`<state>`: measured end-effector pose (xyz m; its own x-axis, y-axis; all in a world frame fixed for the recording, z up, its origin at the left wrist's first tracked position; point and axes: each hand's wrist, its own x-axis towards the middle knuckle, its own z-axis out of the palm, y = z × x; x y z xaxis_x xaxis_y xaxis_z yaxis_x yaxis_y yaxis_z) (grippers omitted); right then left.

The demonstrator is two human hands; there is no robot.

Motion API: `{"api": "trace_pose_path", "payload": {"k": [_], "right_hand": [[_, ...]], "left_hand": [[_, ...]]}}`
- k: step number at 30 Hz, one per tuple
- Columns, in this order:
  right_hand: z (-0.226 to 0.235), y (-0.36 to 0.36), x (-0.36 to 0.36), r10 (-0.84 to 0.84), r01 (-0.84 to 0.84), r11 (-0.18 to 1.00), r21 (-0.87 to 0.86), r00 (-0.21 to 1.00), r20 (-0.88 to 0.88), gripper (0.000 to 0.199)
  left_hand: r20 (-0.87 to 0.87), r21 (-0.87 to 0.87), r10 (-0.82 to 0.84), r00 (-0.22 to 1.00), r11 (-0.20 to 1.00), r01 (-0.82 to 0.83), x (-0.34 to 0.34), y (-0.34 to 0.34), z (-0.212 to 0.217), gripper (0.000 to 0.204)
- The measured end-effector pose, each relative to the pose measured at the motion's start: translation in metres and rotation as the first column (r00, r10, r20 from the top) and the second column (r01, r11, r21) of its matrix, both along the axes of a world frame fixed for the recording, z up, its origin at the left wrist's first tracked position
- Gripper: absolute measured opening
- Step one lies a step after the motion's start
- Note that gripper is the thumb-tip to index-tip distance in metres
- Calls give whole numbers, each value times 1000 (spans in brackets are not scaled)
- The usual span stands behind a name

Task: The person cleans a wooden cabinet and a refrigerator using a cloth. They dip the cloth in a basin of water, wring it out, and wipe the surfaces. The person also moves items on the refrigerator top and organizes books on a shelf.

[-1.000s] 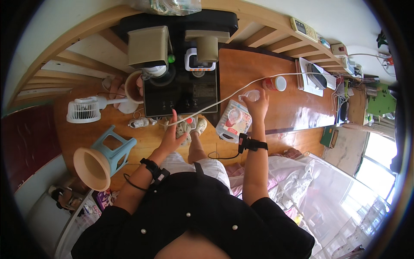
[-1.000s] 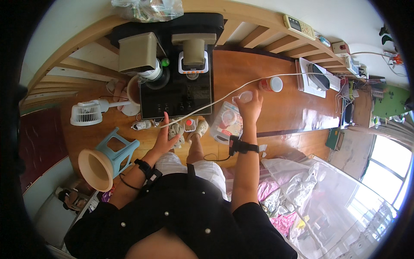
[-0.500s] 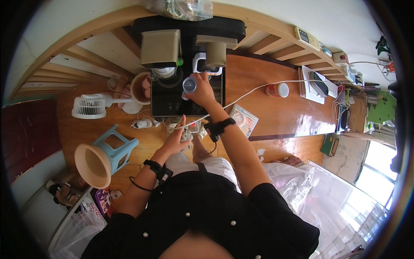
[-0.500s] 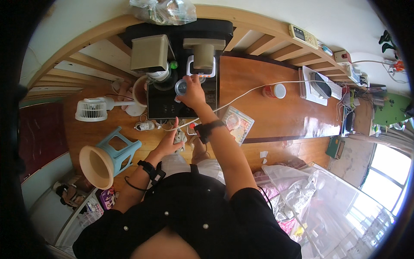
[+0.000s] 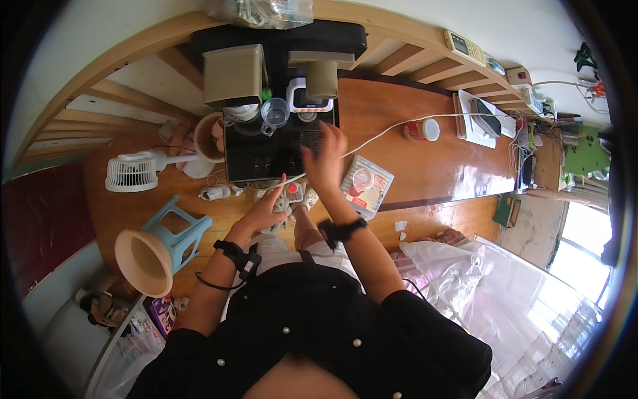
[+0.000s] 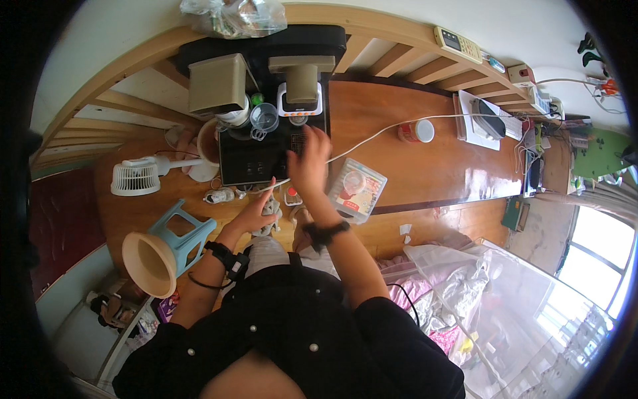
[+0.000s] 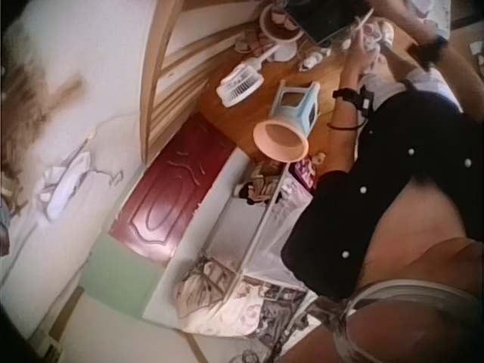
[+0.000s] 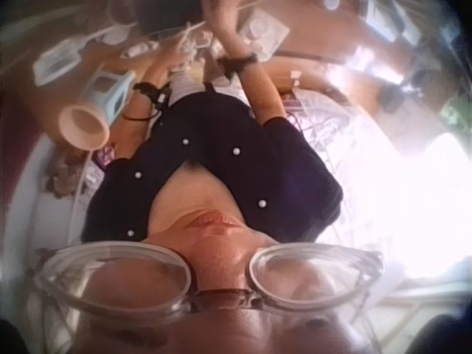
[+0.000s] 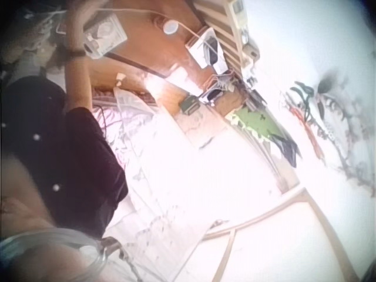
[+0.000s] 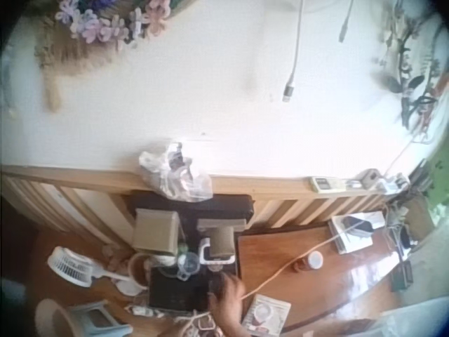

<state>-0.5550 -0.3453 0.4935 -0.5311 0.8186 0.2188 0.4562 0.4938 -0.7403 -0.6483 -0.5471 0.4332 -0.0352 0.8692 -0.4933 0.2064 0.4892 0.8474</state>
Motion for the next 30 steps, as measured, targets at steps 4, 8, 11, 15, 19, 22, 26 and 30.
{"api": "trace_pose_path", "payload": {"k": [4, 8, 11, 15, 19, 22, 26, 30], "right_hand": [[-21, 0, 131, -686, 608, 723, 327, 684, 246, 66], [-73, -13, 198, -756, 884, 454, -113, 449, 476, 69], [-112, -19, 238, -642, 831, 329, -449, 546, 539, 66], [-108, -21, 245, -572, 707, 130, -695, 626, 530, 65], [-90, -39, 187, -687, 561, -143, -815, 537, 490, 75], [-89, -48, 157, -809, 502, -218, -837, 387, 442, 68], [-89, -49, 193, -579, 298, 32, -954, 783, 225, 39], [-28, -26, 187, -662, 121, 172, -978, 750, -23, 26]], "left_hand": [[43, -134, -8, 999, 991, 14, -6, 13, 29, 111], [9, -27, 66, 998, 998, -65, -4, 13, 18, 113], [-71, 108, 111, 991, 989, -103, -4, 16, 18, 115], [-55, 147, 142, 988, 980, -133, -5, 20, 33, 115], [-38, 190, 159, 986, 970, -149, -5, 35, 38, 115], [-2, 126, 204, 979, 971, -202, -3, 48, 47, 114], [-9, 221, 225, 974, 951, -218, -1, 47, 47, 115], [2, 308, 171, 985, 937, -164, 2, 41, 75, 116]]}}
